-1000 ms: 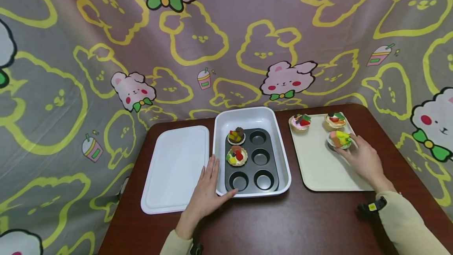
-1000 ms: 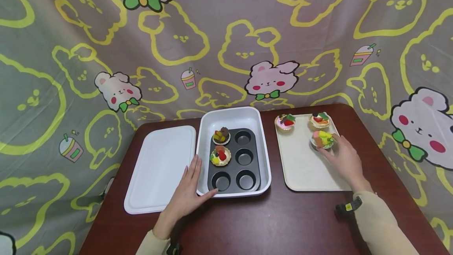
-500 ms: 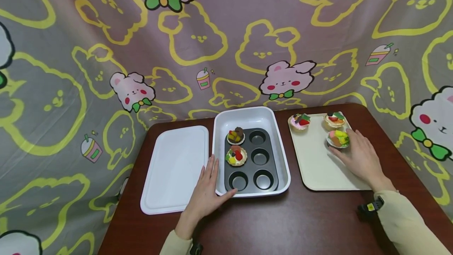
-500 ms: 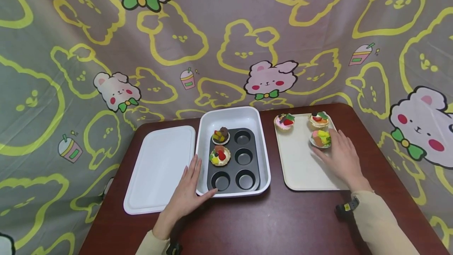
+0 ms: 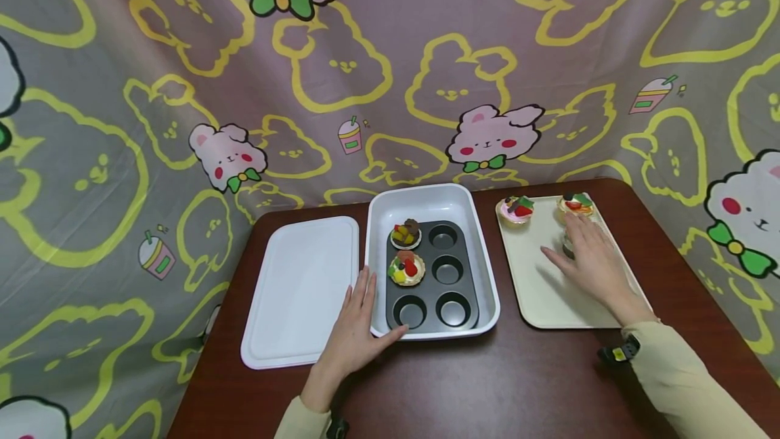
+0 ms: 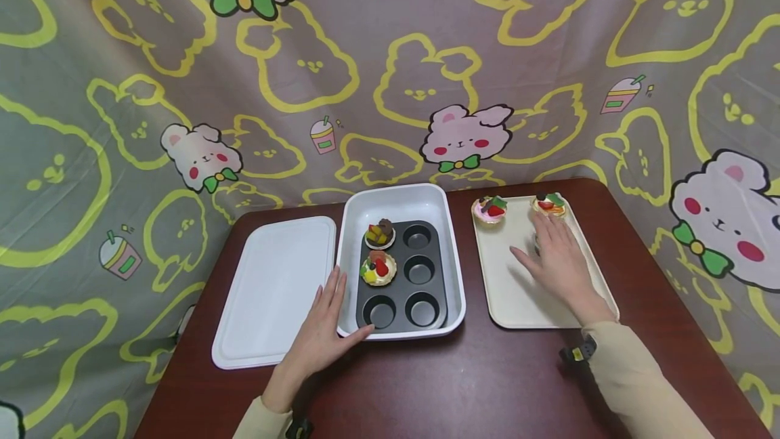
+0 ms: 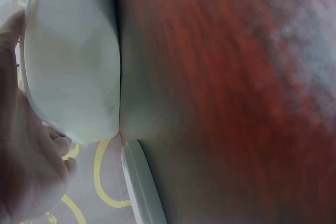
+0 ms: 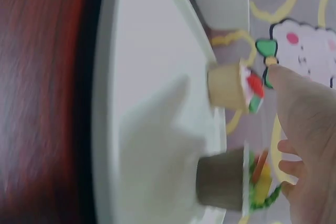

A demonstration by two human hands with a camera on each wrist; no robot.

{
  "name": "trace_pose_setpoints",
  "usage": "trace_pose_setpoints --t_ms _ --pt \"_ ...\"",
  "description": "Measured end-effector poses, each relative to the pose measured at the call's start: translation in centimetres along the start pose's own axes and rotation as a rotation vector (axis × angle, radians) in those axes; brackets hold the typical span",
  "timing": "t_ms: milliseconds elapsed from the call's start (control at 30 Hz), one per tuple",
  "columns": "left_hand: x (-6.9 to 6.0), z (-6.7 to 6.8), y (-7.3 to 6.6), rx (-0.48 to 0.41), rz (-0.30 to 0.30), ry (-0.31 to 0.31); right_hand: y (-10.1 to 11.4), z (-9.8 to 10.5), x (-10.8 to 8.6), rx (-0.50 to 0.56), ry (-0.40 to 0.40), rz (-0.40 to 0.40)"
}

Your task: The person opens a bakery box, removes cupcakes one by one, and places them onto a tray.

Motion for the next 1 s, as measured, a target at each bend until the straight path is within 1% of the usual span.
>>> trace_pose_setpoints --t_ms 67,167,400,567,700,1000 --pt "0.0 0.0 0.0 0.000 0.003 0.002 0.9 -0.2 0.4 -0.004 -0.010 0.035" --pt "0.0 0.0 0.0 0.001 0.001 -0.001 2.1 -0.6 1.2 0.002 0.010 0.059" --pt "-0.1 0.1 -0.1 -0.007 -0.012 -0.012 5.3 -1.6 2.8 0.028 0.126 0.056" --pt "-0.1 0.0 -0.1 -0.007 -0.004 -0.008 7.0 -2.9 3.9 0.065 0.234 0.052" --pt "0.0 0.0 -0.1 -0.006 0.008 -0.005 8.2 -4.0 4.8 0.084 0.300 0.067" --pt "0.0 0.0 0.0 0.002 0.007 -0.002 10.4 -5.4 6.3 0.115 0.327 0.134"
Point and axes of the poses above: each hand's wrist, its own x-axis towards the middle knuckle, its own z-axis out of the back of the hand, y = z × x, the point moved 2 cm from there along x, towards the middle knuckle, and after that the axes turned 6 degrees about z, right-handed, at the moved point
